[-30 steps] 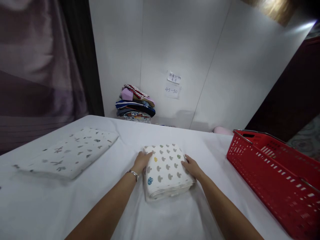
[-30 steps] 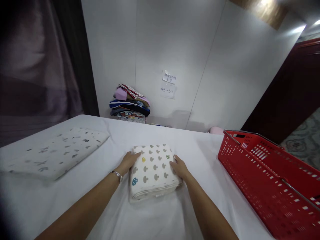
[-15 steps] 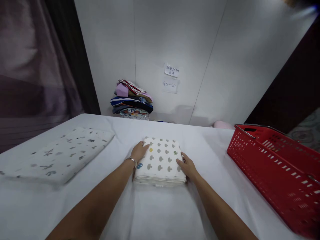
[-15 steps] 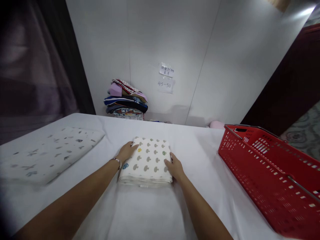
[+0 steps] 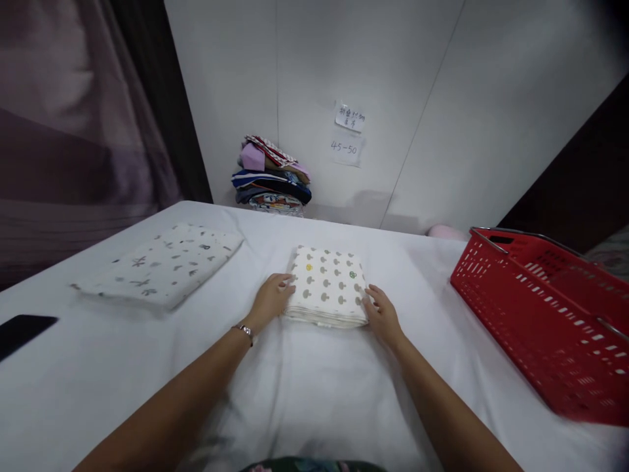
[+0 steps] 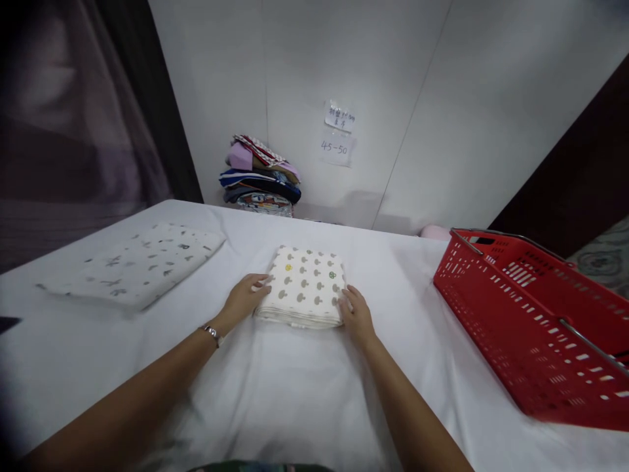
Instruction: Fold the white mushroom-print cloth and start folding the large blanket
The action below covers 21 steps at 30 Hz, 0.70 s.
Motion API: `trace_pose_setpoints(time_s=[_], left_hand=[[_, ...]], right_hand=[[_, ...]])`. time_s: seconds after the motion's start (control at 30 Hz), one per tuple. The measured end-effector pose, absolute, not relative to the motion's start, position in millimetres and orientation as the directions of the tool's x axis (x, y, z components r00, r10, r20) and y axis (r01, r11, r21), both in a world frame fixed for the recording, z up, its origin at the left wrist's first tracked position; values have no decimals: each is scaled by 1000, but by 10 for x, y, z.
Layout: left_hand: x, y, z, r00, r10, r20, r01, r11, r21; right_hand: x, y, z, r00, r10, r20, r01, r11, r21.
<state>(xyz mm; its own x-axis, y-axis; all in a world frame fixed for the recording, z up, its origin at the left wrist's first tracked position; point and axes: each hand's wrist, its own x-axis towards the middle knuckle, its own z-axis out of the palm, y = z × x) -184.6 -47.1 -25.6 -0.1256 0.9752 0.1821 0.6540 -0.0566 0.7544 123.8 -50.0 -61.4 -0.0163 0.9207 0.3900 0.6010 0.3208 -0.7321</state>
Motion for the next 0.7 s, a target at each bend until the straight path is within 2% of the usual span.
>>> trace_pose_setpoints(time_s=[0.07,0.17,0.27,0.37,0.53,0.7], left_hand=[[-1838,-632,-246,-41,961,274,643,-184,744],[-1839,-813,-232,124,944,307,670,-308,676],[-1855,-889,-232,220,921,321,713,-377,592],[-1864,-891,-237,238,911,337,734,-396,552],[-1861,-890,-244,234,914,330,739,-388,550],[-1865,-907,-270,225,922,316,738,-373,563]], right_hand=[[1243,-620,-565,-113,866,487,623,444,-644],[1209,-754,-475,-292,774,562,629,598,-496],[1144,-813,-414,-410,732,544,646,654,-394],[1072,-816,-379,-473,728,497,675,662,-326],[970,-811,-313,-545,722,427,679,679,-280],[953,-831,-300,-501,744,442,669,657,-346]])
